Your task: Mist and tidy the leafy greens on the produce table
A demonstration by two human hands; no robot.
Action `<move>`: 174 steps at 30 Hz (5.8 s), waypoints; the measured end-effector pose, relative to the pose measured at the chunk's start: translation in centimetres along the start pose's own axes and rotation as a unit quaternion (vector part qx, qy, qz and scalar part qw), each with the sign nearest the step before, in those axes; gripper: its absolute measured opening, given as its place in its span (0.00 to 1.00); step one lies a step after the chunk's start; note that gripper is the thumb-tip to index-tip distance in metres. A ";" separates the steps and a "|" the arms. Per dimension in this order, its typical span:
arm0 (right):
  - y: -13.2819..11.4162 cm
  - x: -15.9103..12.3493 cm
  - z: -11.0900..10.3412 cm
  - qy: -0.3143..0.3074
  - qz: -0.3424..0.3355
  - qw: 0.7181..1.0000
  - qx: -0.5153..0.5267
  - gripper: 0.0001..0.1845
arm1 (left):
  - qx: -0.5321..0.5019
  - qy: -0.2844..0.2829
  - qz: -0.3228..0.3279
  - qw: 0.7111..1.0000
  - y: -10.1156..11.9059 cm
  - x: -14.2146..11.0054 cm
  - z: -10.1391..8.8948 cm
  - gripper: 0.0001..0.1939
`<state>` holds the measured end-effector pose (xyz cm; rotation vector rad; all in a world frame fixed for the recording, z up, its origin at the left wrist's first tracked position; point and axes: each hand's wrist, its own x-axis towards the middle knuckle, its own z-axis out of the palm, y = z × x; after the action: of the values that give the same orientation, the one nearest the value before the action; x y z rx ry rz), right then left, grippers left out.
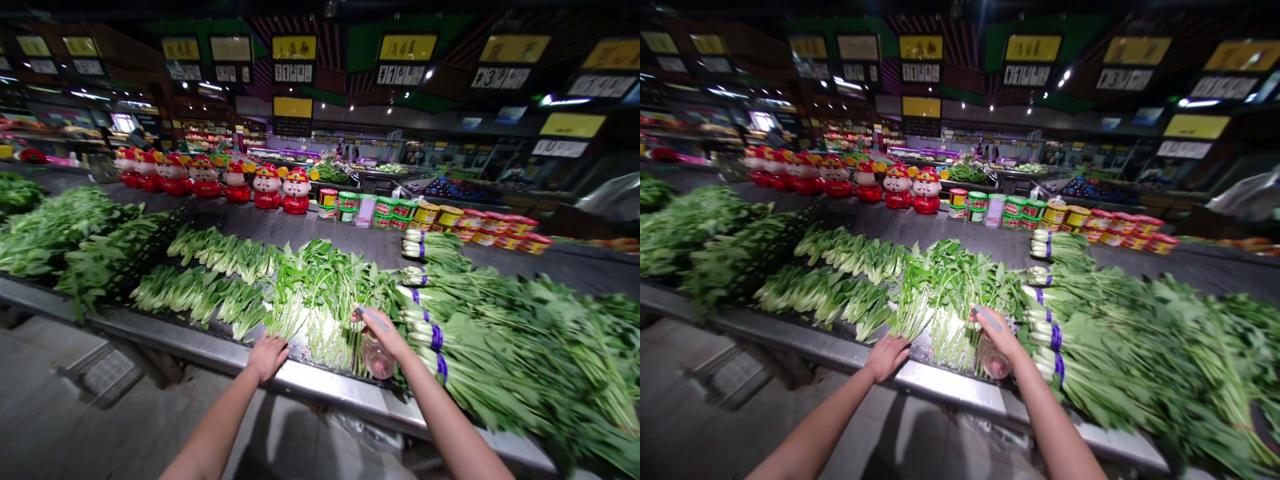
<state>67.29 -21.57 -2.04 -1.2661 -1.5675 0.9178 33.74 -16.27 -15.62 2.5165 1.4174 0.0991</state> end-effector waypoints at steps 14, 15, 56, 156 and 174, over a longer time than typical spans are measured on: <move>-1.5 -0.8 2.0 -0.061 -0.007 0.997 -0.037 0.27 | -0.006 0.007 0.000 1.000 -0.1 0.0 0.2 0.26; -1.3 -0.9 2.2 -0.065 -0.008 0.997 -0.040 0.26 | -0.009 0.011 -0.001 1.000 -0.1 0.1 0.2 0.26; -2.3 4.5 5.2 -0.002 -0.021 0.998 -0.060 0.28 | -0.012 0.033 -0.032 0.999 -3.6 -0.6 -2.6 0.25; -10.1 18.6 27.1 0.123 -0.046 0.991 0.016 0.29 | -0.005 0.038 -0.087 0.995 -21.8 -4.8 -6.8 0.24; -7.7 17.6 32.8 0.112 0.010 0.993 -0.040 0.32 | 0.053 0.027 -0.105 0.993 -30.3 -6.4 -8.7 0.28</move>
<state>32.45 -6.24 -2.27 -1.3932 -1.4291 0.7046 3.55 -5.13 -14.38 2.4443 1.7424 0.0545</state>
